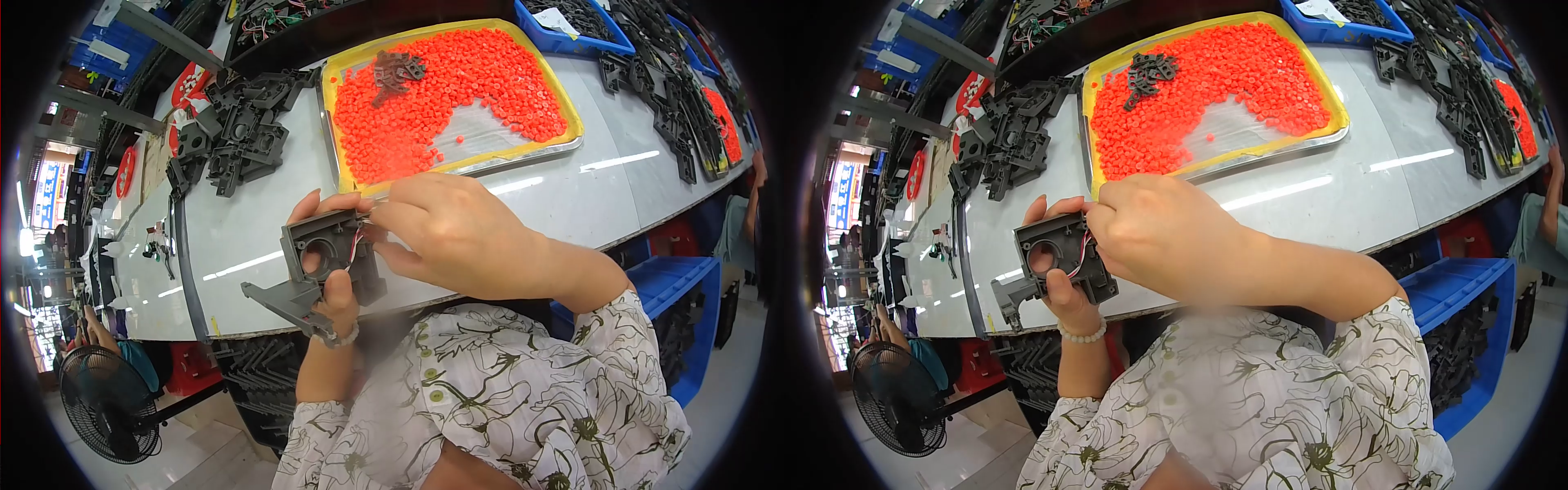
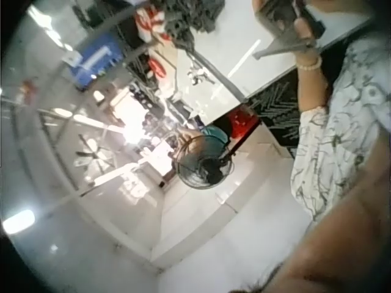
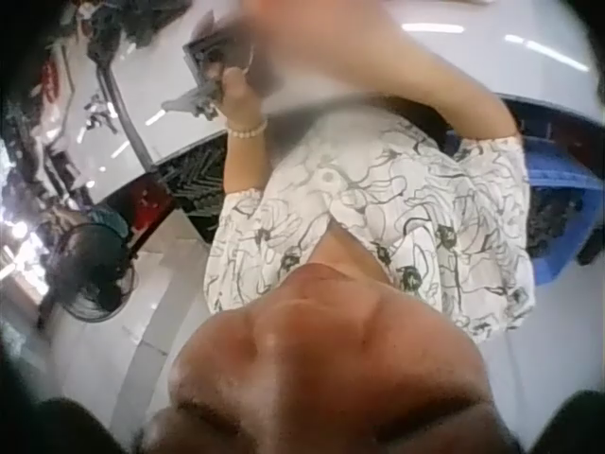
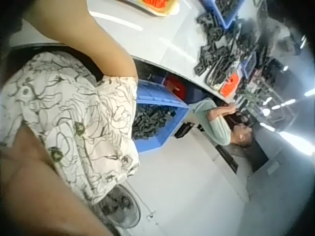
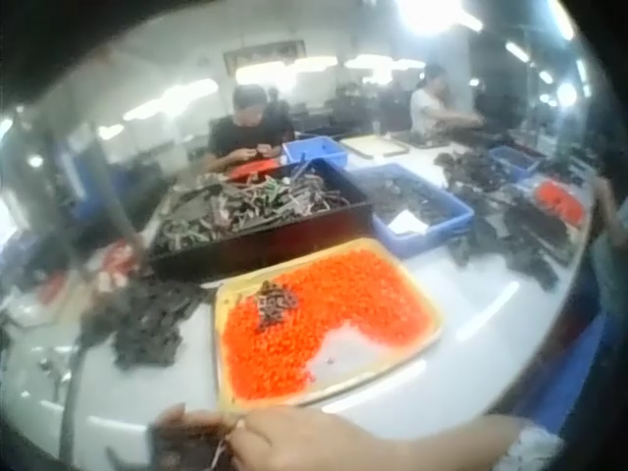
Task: The person assembles plastic internal components by hand, inserting a wiring harness, green components, red plastic pegs, and a grey plastic frame into a larger plastic housing.
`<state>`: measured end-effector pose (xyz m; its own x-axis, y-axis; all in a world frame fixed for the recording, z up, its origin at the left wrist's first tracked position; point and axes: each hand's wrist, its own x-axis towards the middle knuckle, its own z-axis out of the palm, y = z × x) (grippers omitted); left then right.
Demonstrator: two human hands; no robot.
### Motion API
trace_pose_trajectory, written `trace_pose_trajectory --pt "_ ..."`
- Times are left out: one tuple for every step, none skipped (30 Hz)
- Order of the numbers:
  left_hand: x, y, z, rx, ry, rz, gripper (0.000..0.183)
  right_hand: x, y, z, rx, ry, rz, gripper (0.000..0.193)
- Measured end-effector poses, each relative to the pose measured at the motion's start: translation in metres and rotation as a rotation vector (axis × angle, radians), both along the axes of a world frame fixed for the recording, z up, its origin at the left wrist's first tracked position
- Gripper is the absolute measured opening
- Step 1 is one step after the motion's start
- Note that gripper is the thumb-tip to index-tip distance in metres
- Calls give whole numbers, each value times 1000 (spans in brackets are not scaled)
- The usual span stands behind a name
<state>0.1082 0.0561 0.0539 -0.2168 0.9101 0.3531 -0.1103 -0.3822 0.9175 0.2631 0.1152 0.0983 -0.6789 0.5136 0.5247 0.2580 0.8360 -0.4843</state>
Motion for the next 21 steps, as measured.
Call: trace_pose_trajectory --pt "-1 0 -1 12 -40 -33 83 0 0 0 1 2 0 12" --pt "-1 -1 0 13 -38 -31 83 0 0 -1 24 -2 0 12" --pt "0 -3 0 16 -14 -22 82 0 -1 -1 47 -5 0 12" --pt "0 -4 1 20 10 -12 82 0 -1 -1 47 -4 2 12" --pt "-1 -4 1 20 10 -13 82 0 0 -1 20 -13 7 12" --pt "-1 -4 0 28 21 -19 81 0 0 -1 -8 -21 14 13" --pt "-2 -5 0 37 31 -24 81 0 0 -1 -9 -20 13 13" --pt "0 -4 1 35 31 -26 81 0 1 -1 -17 -5 22 13" --pt "3 -4 2 19 47 23 82 0 2 -2 -26 10 31 13" --pt "5 -4 2 2 63 72 84 0 2 -3 -28 10 29 13" --pt "5 -4 2 0 64 70 84 0 3 -3 -38 15 30 14" --pt "5 -3 2 -7 86 65 83 1 3 -4 -48 20 31 15" --pt "5 -3 2 -15 108 60 83 2 4 -5 -51 20 29 15" --pt "4 -5 2 -14 109 63 83 1 5 -4 -79 16 42 15" --pt "3 -7 2 -15 124 70 83 0 5 -4 -107 13 55 16" --pt "2 -8 2 -16 139 77 82 -1 5 -4 -106 13 58 16" --pt "2 -7 0 -19 137 73 82 -1 7 -8 -133 38 66 16" --pt "2 -5 -2 -6 172 89 82 -1 8 -11 -160 63 74 17" --pt "2 -4 -5 8 206 104 81 -1 8 -14 -163 61 71 17" --pt "2 -3 -7 5 207 105 81 -2 7 -17 -144 57 67 17" --pt "3 -3 -9 45 169 61 77 -2 7 -19 -125 53 62 18"
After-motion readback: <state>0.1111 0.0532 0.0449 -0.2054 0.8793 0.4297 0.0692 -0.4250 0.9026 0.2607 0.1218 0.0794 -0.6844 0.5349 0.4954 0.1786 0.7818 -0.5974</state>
